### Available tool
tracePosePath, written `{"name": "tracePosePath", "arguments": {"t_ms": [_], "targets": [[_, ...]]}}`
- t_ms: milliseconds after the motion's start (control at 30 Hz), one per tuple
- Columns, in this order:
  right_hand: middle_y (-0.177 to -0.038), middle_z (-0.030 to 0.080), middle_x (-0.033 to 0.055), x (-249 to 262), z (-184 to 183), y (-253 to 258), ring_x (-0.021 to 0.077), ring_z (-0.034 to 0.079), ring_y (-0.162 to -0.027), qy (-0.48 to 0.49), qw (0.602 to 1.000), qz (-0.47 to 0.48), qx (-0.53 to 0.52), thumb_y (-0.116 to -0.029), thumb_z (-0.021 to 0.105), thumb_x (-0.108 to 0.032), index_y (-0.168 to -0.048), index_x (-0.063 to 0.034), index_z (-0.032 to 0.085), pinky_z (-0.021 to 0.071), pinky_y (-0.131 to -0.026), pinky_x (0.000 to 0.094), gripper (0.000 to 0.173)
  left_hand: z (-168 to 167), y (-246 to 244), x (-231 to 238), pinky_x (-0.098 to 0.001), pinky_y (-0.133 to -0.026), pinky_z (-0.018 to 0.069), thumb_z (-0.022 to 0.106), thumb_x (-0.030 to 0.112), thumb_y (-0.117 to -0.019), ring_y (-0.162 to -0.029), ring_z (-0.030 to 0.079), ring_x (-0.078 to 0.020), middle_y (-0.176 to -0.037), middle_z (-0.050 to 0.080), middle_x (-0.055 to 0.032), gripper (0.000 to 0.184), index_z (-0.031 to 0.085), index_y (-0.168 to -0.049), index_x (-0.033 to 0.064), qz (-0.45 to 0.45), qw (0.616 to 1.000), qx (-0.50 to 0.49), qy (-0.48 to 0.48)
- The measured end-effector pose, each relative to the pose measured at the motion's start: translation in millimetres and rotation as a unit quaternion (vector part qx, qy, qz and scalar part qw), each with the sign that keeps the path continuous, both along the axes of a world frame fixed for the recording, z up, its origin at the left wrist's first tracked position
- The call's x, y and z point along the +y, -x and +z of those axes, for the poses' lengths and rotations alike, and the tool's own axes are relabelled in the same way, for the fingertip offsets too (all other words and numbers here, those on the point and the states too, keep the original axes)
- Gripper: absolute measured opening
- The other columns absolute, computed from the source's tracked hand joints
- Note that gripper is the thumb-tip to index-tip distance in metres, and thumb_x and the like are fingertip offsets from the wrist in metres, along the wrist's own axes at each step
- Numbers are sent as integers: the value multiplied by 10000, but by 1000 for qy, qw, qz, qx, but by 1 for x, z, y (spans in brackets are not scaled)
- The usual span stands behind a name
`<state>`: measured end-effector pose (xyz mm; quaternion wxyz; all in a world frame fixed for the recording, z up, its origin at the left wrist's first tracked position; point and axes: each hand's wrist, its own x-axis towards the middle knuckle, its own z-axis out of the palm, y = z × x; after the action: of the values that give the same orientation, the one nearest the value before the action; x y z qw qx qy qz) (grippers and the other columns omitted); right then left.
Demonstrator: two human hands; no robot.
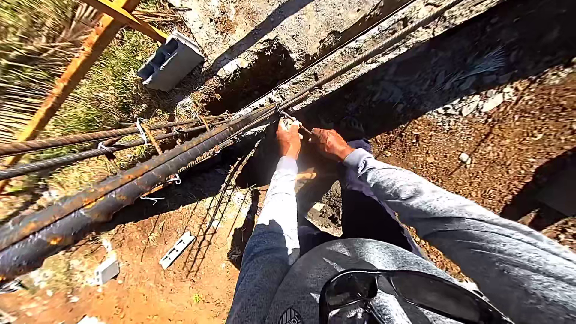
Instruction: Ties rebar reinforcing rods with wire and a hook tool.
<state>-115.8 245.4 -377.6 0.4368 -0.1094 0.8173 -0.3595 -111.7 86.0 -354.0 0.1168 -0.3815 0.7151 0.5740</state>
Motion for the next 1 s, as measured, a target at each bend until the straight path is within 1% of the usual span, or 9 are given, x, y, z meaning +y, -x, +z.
{"name": "tracePosePath", "arguments": {"t_ms": [133,267,333,433,500,567,733,800,1000], "targets": [[-983,707,144,16,-1,33,251,702,-774,142,952,-11,-270,-1073,549,-211,-1119,-25,660,612,-684,440,221,4,3,9,-372,-666,594,617,184,-1022,-707,657,-197,-991,680,-147,349,555,-1314,3,-4,998,-36,55],[-1092,693,199,8,-19,15,411,697,-993,-58,995,34,75,-1027,557,-183,-1219,-103,649,557,-820,642,228,-4,4,8,-347,-620,589,609,202,-1028,-643,635,-175,-952,671,-128,332,568,-1297,11,-11,998,-24,52],[-1149,665,224,5,-26,13,440,673,-1061,-79,992,40,87,-998,573,-148,-1272,-99,627,544,-852,664,283,-7,4,6,-353,-632,592,608,201,-1029,-650,640,-179,-948,673,-129,335,566,-1298,5,-18,998,-24,57],[-980,708,170,5,-1,31,320,706,-853,24,989,43,-136,-1046,585,-185,-1114,-49,676,586,-762,532,177,-7,0,5,-371,-677,596,615,192,-1018,-707,652,-191,-981,672,-137,333,563,-1291,9,-26,996,-19,80],[-1049,695,153,3,25,42,300,706,-896,58,931,-10,-359,-1087,509,-183,-1146,-38,634,600,-821,488,200,-2,-2,5,-393,-697,596,618,223,-1021,-727,658,-205,-958,665,-134,316,564,-1248,11,-44,993,-25,104],[-1041,725,137,11,0,34,286,738,-861,147,906,-21,-397,-1082,519,-231,-1143,-50,650,636,-755,469,231,1,-2,4,-423,-724,603,611,268,-1023,-760,676,-224,-951,671,-133,305,574,-1203,25,-68,987,-49,138],[-988,705,194,7,-3,24,321,714,-869,117,986,29,-117,-1078,534,-203,-1118,0,657,597,-771,515,241,-6,5,5,-436,-787,593,596,223,-1023,-835,678,-241,-1042,672,-161,334,559,-1289,25,-64,987,-69,133],[-1077,684,270,-1,52,29,447,674,-1039,9,998,29,-52,-1044,543,-80,-1180,16,643,526,-899,644,194,-8,1,2,-372,-702,591,569,191,-1038,-732,654,-191,-1013,673,-136,342,552,-1334,22,-42,996,-34,70],[-1067,657,307,-28,61,-13,532,641,-1045,-123,991,-52,-23,-984,560,-149,-1255,16,559,521,-761,699,317,11,-5,-11,-239,-496,475,551,258,-1074,-603,602,-126,-983,722,-105,295,579,-1248,22,4,996,-11,-93]]}}
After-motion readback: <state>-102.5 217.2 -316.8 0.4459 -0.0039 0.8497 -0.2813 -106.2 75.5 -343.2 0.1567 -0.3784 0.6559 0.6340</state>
